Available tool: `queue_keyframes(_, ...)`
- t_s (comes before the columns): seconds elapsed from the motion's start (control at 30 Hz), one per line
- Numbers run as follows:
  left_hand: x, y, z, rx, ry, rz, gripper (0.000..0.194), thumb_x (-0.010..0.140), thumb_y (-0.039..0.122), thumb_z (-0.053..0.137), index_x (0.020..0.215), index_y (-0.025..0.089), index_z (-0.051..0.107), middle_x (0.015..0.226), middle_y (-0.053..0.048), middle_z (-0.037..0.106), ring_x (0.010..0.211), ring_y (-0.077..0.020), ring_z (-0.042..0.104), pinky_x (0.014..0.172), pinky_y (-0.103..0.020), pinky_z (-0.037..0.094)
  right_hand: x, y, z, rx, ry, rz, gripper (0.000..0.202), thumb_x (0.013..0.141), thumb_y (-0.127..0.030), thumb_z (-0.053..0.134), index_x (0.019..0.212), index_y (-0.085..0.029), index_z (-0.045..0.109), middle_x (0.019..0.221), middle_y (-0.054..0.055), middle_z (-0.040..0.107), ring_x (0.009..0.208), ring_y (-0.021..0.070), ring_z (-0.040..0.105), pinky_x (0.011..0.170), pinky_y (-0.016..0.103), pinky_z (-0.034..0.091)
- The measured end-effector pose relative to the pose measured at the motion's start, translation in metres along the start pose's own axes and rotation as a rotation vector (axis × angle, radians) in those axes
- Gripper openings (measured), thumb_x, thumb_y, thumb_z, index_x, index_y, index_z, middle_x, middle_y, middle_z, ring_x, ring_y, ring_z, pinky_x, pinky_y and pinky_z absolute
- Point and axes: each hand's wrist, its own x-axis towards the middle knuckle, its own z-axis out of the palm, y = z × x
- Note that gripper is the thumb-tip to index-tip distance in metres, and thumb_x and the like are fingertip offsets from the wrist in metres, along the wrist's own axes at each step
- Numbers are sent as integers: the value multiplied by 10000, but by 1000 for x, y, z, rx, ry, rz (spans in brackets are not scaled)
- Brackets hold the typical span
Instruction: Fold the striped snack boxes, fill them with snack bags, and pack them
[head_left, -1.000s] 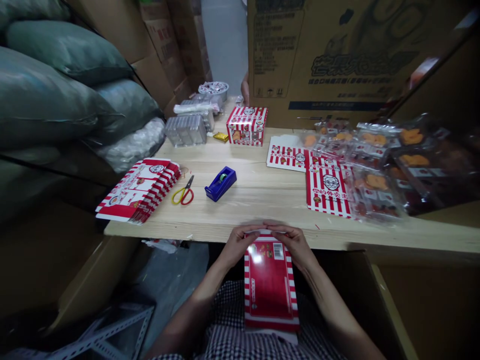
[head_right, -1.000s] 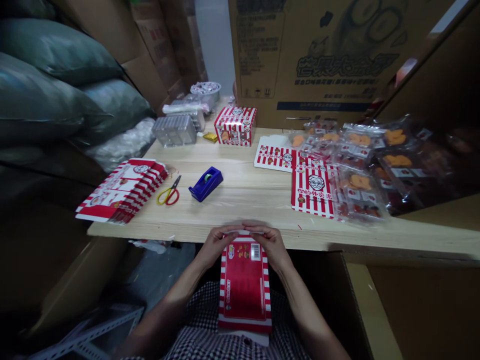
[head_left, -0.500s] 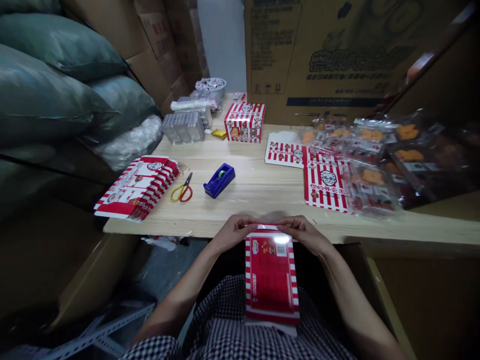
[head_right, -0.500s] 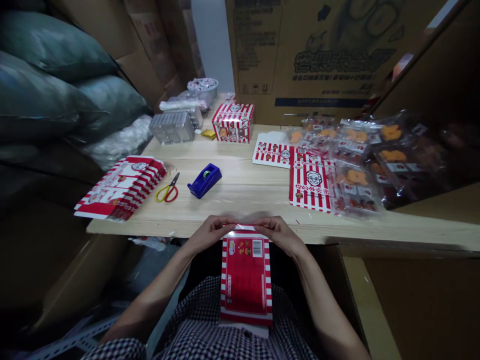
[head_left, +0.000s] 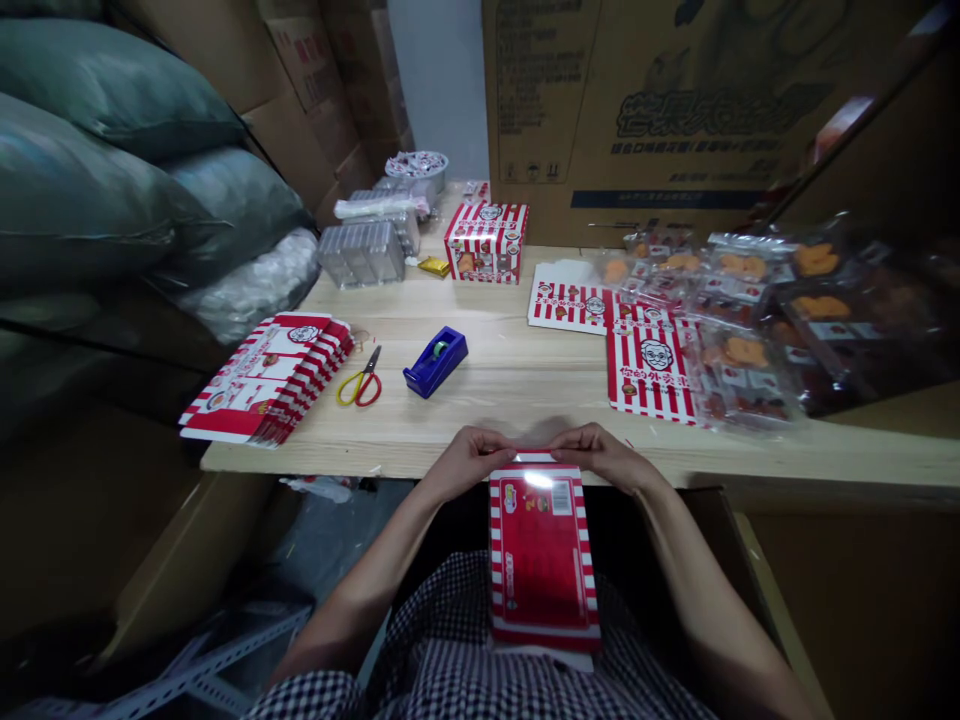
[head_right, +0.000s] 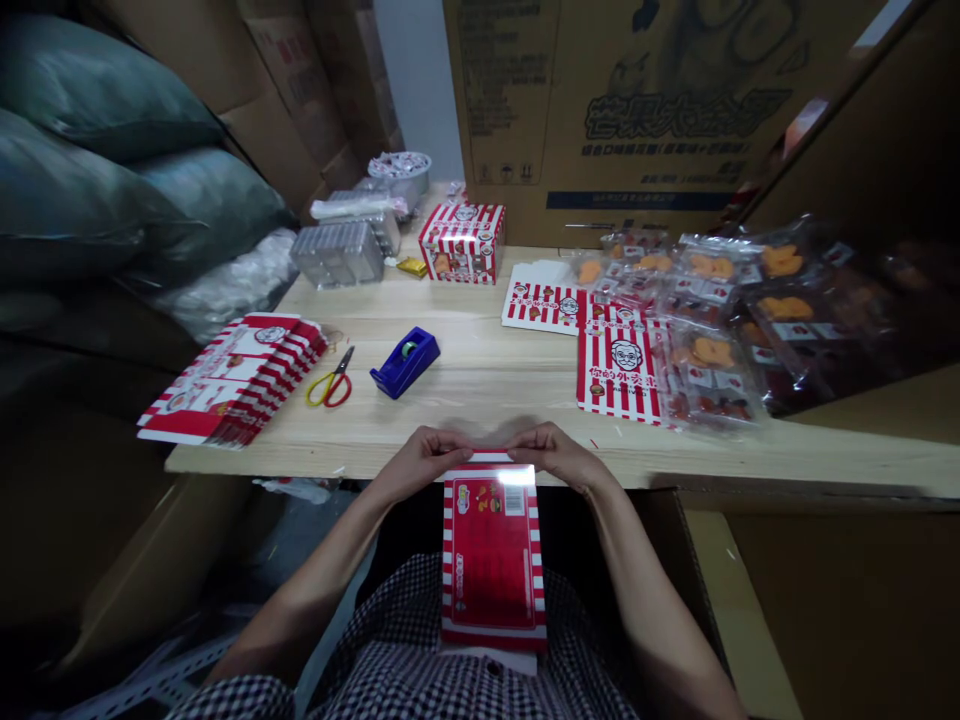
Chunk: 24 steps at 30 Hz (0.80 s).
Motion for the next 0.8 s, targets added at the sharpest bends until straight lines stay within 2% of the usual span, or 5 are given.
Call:
queue_keyframes(0.13,-4,0,-3,-15,-91,9,398,810,435,735,1076,143,780,935,-95,789,825,-229,723,774,-320,547,-7,8,9,27,23,-28,351,768,-481,792,997,-215,796,924,37,798,827,189,727,807,320,549)
queue_keyframes(0.3,-18,17,-3,44,-241,89,399,940,427,579,1228,188,716,1136,-94,758,1018,-255,708,926,-373,534,-36,11,18,-11,34,-57,403,904,-542,628,1183,-270,736,1128,49,766,1033,253,710,991,470,512)
queue_keyframes(0.47,-43,32,5,351,-158,302,404,970,298,542,1369,292,604,1373,-63,642,1286,-253,577,1118,-442,412,-54,15,25,-144,128,-144,403,922,-504,628,1282,-328,671,1401,38,621,1323,271,551,1166,501,355)
queue_keyframes(0.63,-58,29,17,437,-103,374,453,955,215,558,1389,342,571,1435,-36,590,1402,-240,463,1199,-487,301,-58,21,32,-137,223,-152,367,879,-520,676,1170,-307,745,1316,60,682,1268,286,593,1140,501,394)
queue_keyframes(0.8,-53,21,13,81,-62,192,308,937,312,613,1226,264,706,1355,-90,651,1264,-285,600,1086,-496,446,-57,5,44,-112,327,-232,269,855,-484,712,1049,-315,791,1147,69,758,1127,283,673,1005,478,519)
